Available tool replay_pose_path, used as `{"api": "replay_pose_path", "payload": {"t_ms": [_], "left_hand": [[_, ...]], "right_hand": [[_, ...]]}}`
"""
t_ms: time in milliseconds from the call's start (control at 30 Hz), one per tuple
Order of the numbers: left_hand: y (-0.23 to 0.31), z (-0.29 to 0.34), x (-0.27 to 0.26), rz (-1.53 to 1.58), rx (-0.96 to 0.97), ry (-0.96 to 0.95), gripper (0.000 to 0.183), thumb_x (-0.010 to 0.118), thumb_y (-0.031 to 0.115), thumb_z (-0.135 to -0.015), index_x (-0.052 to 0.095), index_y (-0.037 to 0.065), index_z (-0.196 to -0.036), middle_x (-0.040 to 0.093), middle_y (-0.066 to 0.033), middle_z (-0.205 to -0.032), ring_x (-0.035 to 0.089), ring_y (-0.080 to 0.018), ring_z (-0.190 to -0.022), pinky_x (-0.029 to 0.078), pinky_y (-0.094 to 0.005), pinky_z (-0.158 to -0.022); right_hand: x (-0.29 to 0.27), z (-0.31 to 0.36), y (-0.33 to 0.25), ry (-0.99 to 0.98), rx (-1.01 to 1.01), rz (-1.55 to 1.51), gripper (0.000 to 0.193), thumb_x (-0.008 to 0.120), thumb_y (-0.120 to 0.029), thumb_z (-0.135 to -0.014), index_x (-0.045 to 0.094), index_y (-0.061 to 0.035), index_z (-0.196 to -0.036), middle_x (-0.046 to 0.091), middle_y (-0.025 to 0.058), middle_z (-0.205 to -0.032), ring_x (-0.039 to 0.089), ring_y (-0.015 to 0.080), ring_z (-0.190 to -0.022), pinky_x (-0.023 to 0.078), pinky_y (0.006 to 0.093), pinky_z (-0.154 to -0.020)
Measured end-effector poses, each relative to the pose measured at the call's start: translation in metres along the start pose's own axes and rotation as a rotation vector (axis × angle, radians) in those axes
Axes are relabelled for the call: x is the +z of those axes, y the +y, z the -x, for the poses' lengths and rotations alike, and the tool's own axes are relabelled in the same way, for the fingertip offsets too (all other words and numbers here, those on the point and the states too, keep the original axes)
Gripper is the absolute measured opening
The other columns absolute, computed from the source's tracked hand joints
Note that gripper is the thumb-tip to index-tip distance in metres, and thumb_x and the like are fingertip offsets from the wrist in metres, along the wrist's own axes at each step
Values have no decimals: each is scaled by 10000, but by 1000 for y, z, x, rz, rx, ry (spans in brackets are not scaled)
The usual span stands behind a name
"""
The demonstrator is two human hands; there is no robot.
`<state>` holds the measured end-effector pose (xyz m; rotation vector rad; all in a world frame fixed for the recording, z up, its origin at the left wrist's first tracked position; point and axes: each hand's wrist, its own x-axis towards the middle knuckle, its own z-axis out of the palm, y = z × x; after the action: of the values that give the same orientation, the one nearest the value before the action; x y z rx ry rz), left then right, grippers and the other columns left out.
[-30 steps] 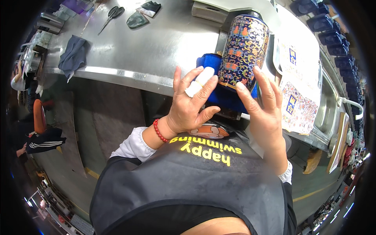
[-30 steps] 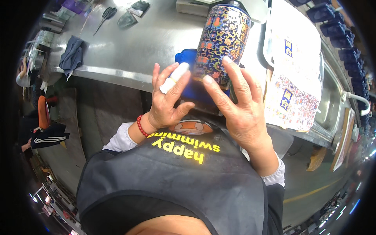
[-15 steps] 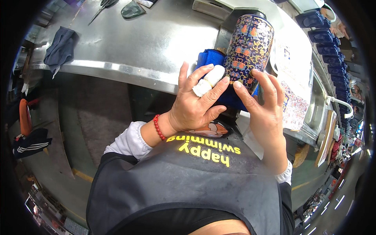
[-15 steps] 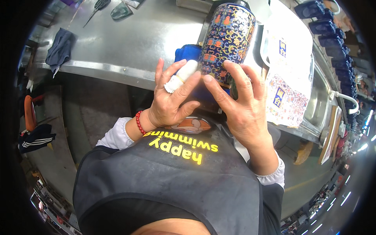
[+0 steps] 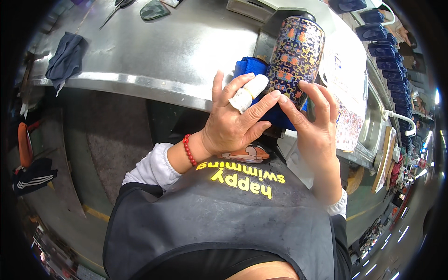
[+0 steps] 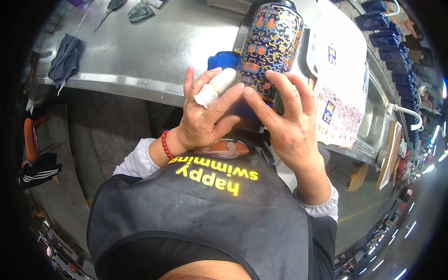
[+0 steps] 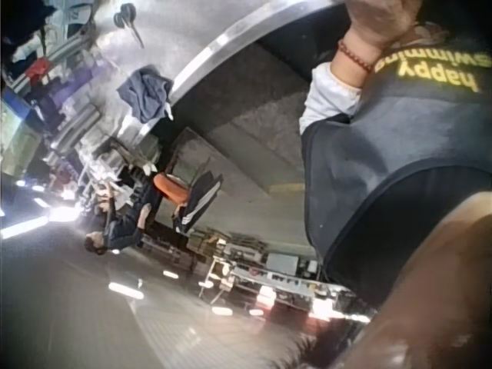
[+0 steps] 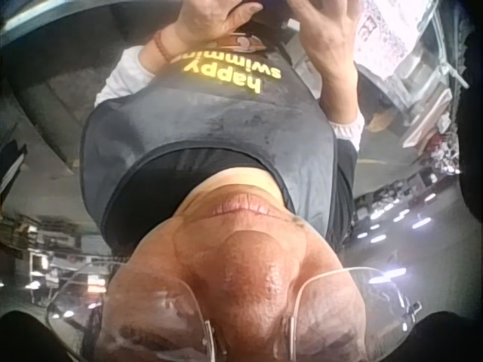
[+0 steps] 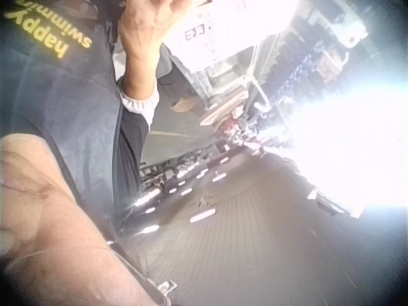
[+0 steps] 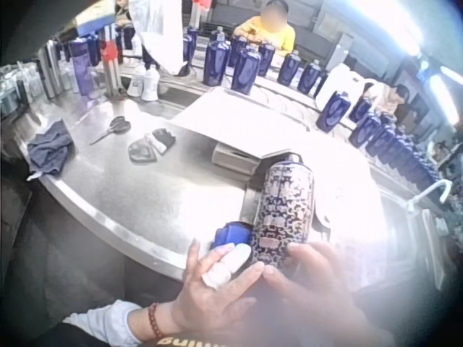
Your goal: The person applies decorative stickers to a blue bottle, using a green squeegee to smooth the surface and a blue cloth to wipe it. They rotate the bottle to cover different sides and continue smoothing the applied stickers.
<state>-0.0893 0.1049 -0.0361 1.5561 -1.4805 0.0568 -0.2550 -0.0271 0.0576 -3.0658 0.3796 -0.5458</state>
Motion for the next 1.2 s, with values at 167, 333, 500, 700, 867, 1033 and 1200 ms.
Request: {"api": "replay_pose_path", "payload": {"t_ms": [167, 333, 500, 700, 867, 1033, 1200], "left_hand": [[-1, -2, 1, -57, 48, 17, 465, 700, 346, -933, 686, 156, -1357, 642, -146, -1361, 528, -358, -1305, 127, -614, -1227], [-3, -5, 1, -50, 33, 32, 490, 775, 236, -818, 727, 226, -1306, 691, -71, -1207, 515, -280, -1292, 115, -643, -1229], [-4, -6, 1, -64, 52, 39, 480, 770, 218, -817, 730, 240, -1295, 694, -77, -1219, 522, -269, -1287, 110, -645, -1230], [-7, -3, -3, -32, 25, 26, 452, 717, 267, -905, 692, 115, -1330, 673, -132, -1309, 541, -327, -1296, 117, -634, -1228], [-7, 2, -3, -37, 31, -13, 492, 670, 316, -959, 653, 33, -1362, 653, -169, -1349, 534, -355, -1319, 124, -638, -1223], [-6, 1, -1, -36, 35, 3, 502, 685, 330, -931, 662, 67, -1357, 665, -122, -1331, 516, -316, -1333, 104, -655, -1221], [-5, -1, -3, -46, 61, 10, 494, 680, 331, -949, 656, 49, -1355, 651, -164, -1350, 545, -345, -1306, 126, -649, -1220]], "right_hand": [[5, 14, 9, 122, 52, -62, 534, 706, 46, -752, 754, -151, -1246, 588, 133, -1379, 536, 366, -1240, 451, 456, -1063], [14, 30, 12, 117, 58, -63, 536, 706, 53, -774, 753, -170, -1260, 575, 138, -1407, 534, 364, -1251, 452, 449, -1065], [16, 33, 14, 134, 39, -91, 559, 708, 43, -766, 747, -190, -1273, 573, 137, -1410, 534, 360, -1248, 454, 446, -1060], [14, 22, 8, 139, 43, -65, 580, 715, 30, -746, 746, -204, -1276, 570, 132, -1413, 529, 357, -1250, 448, 442, -1064], [11, 16, 4, 123, 36, -36, 577, 716, 22, -737, 749, -209, -1265, 570, 129, -1405, 523, 353, -1255, 444, 438, -1061], [8, 13, 4, 90, 25, -20, 560, 719, 2, -737, 753, -209, -1254, 576, 124, -1384, 533, 350, -1230, 450, 438, -1045], [6, 7, 3, 90, 1, -24, 526, 713, -29, -751, 756, -208, -1244, 583, 120, -1358, 541, 348, -1214, 460, 436, -1026]]}}
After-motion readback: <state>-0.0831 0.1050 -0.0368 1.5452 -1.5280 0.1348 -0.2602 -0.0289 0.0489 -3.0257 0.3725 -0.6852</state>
